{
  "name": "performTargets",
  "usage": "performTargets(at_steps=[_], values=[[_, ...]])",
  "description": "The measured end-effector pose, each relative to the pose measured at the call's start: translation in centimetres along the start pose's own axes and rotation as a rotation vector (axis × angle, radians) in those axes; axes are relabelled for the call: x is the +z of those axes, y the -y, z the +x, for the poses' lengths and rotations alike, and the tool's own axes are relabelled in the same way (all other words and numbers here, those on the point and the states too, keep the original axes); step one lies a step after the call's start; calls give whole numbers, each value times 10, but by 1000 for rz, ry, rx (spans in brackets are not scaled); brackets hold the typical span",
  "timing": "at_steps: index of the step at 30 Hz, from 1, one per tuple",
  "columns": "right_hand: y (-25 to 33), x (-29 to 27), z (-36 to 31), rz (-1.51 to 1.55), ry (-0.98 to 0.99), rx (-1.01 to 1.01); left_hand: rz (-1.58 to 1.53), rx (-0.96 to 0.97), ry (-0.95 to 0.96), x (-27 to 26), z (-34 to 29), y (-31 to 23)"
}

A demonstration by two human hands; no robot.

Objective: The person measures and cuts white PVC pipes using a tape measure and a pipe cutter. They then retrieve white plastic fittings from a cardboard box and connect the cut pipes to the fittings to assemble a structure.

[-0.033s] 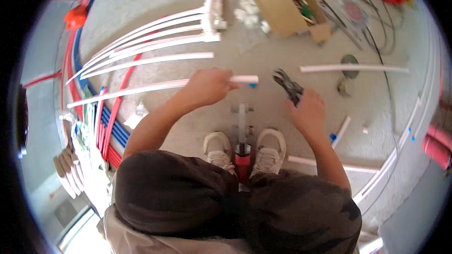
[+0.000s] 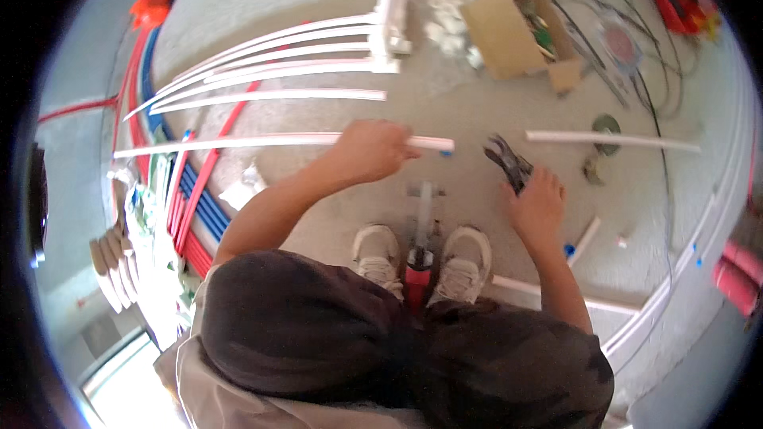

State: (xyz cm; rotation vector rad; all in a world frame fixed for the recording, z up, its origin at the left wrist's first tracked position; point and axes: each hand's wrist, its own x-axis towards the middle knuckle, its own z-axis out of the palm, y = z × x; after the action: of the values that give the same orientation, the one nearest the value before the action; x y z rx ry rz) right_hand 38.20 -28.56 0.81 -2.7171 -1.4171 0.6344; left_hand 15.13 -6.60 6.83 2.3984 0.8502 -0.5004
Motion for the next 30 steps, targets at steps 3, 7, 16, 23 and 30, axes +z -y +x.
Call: performTargets(at_steps=[3,7,16,23,30], values=[[-2,18,-7,-173,-89,-107,19,14,-6,9,-10,10],[21,13,-3,53,-147,-397,-47,83,-88,21,-18,23],[122,-17,15,87,146,-649,4,90,-358,33,-29,14],[51,1,28,240,-68,-542,153,-21,-523,67,-16,123],[-8,-7,6,339,70,-302,322,-148,-438,82,-2,145]])
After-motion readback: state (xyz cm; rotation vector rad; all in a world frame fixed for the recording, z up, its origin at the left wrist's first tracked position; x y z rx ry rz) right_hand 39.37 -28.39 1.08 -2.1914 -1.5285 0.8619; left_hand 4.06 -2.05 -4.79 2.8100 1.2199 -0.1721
